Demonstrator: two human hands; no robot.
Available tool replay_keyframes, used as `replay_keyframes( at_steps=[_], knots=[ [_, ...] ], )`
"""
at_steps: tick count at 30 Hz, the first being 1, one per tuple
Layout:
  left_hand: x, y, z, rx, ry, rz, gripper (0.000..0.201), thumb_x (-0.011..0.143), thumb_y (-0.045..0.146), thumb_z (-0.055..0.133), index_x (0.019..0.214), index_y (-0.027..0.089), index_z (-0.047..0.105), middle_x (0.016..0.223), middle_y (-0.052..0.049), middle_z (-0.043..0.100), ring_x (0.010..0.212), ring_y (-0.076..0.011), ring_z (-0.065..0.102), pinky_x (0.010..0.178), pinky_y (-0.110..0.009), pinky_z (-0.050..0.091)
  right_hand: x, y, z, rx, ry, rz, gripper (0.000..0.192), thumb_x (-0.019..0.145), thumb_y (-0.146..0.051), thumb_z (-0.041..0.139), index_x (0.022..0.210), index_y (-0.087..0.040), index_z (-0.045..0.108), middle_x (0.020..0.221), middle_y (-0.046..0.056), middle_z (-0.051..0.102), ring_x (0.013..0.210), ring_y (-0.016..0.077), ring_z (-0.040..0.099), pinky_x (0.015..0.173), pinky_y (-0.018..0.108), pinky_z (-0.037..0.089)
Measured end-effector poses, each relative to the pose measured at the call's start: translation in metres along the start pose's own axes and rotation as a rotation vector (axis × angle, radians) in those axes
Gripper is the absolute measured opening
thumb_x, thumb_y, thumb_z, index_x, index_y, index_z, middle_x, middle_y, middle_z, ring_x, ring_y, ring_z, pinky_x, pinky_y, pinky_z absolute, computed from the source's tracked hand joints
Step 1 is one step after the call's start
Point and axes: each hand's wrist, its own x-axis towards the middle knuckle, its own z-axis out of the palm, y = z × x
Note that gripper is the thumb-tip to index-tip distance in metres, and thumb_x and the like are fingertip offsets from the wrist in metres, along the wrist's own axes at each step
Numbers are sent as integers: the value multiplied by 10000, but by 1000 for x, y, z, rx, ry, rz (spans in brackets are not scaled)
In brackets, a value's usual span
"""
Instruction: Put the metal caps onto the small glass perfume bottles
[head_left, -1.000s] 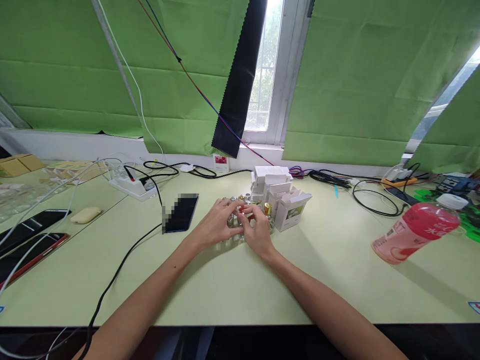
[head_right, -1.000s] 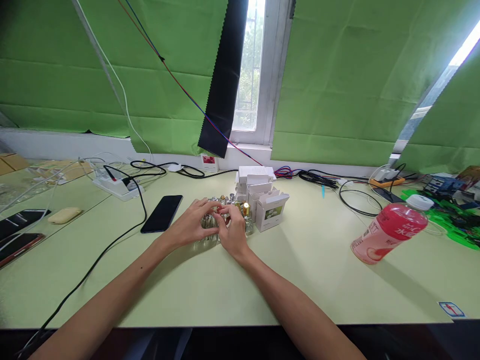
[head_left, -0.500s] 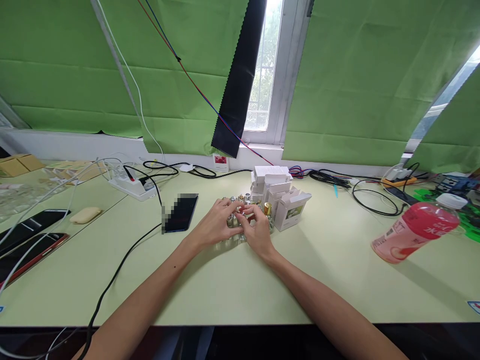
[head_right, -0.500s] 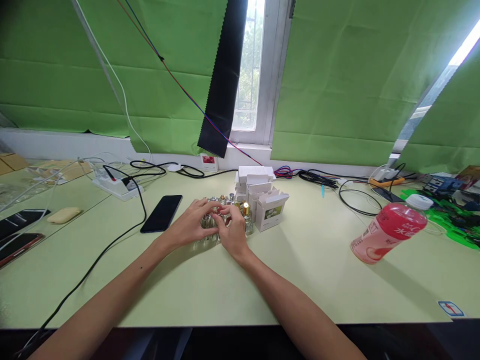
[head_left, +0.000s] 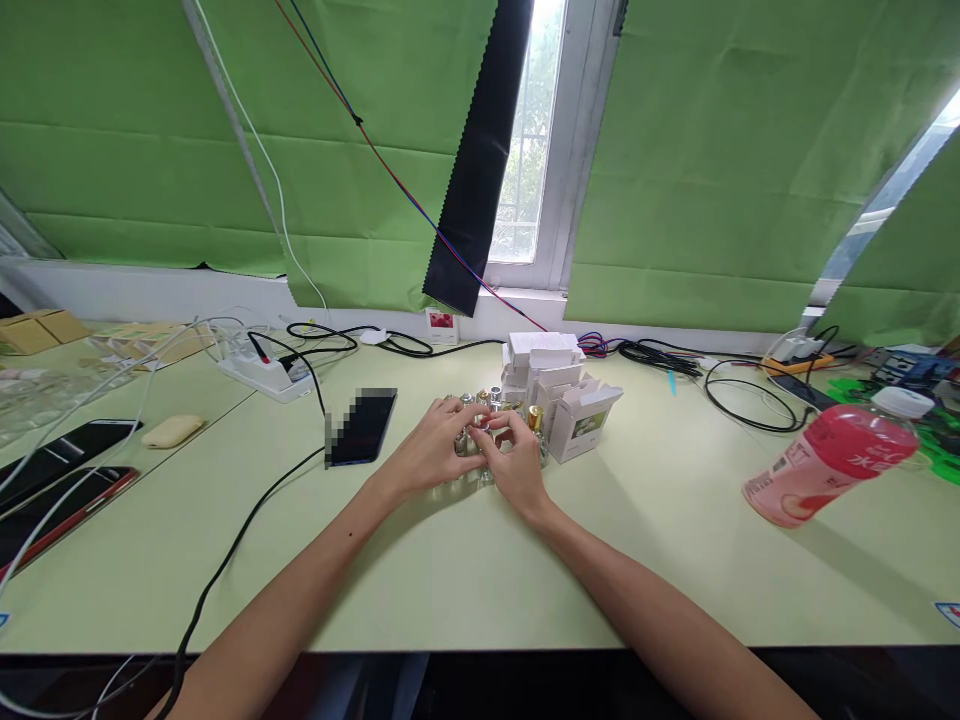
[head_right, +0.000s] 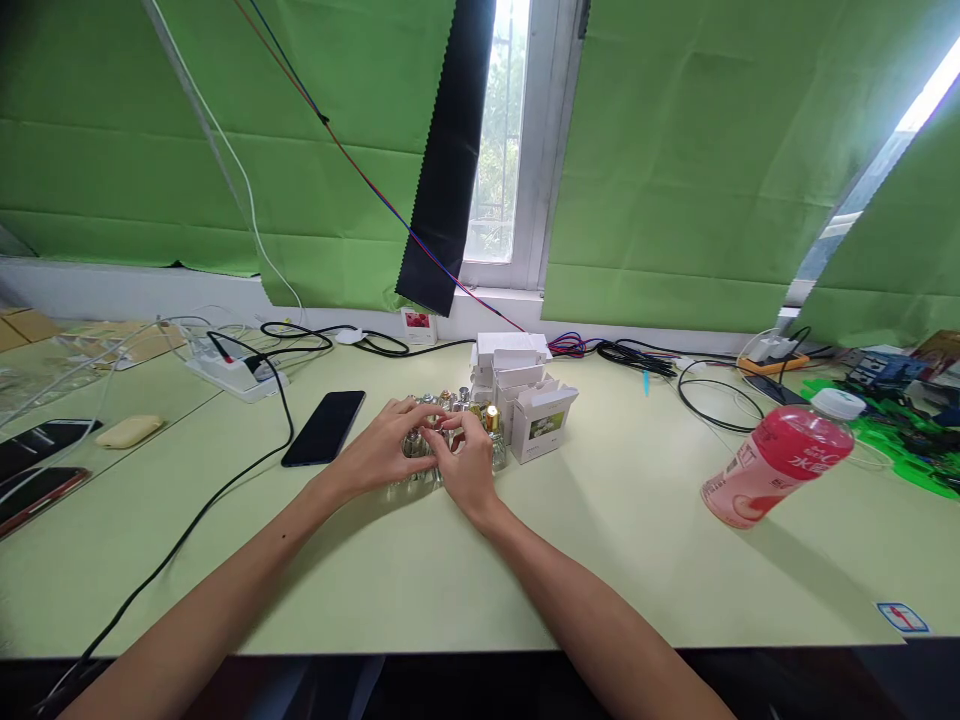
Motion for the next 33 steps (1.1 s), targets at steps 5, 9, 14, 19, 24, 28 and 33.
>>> replay_keyframes(
  at_steps=[5,9,14,19,24,28,33],
  knots=[
    [0,-1,1,-6,3,-4,407,803,340,663,1186,231,577,1047,-51,628,960,-247,554,865,-379,437,-1,-1,0,-2,17,6,197,830,-338,699,790,-217,549,911,28,677,843,175,640,676,293,477],
    [0,-1,1,-8,3,3,405,809,353,661,1184,225,576,1050,-54,629,956,-247,552,874,-388,436,-1,-1,1,-6,26,7,207,821,-358,708,793,-217,558,905,31,680,837,180,645,674,299,488],
    [0,0,0,-16,5,6,376,810,332,653,1167,236,583,1057,-47,636,959,-246,557,876,-386,438,-1,-1,0,-23,29,27,208,809,-375,719,820,-213,589,897,32,680,821,178,643,681,298,502],
    [-1,-1,1,-5,10,3,399,806,318,656,1187,238,566,1116,-53,641,1046,-269,547,915,-404,431,-2,-3,-1,-56,3,15,182,838,-349,693,941,-209,641,933,36,675,838,180,632,683,296,495],
    [-1,-2,2,2,6,8,412,821,337,649,1204,222,548,1150,-65,633,1060,-268,545,938,-408,423,-3,-3,-2,-79,-8,-80,177,883,-318,643,1025,-213,657,1029,62,654,908,187,625,696,299,501],
    [-1,-2,2,-19,9,-2,420,812,347,649,1204,229,554,1138,-67,638,1058,-274,549,936,-417,429,-3,-4,-2,-85,-19,-113,158,916,-310,595,1007,-211,679,1056,82,651,941,197,623,698,311,510],
    [-1,-4,3,-32,0,1,465,817,383,654,1238,227,537,1094,-67,660,1114,-290,545,975,-443,410,-3,-3,-3,-87,-21,-138,187,938,-310,562,1016,-212,702,1081,100,647,964,208,626,695,321,513]
  ],
)
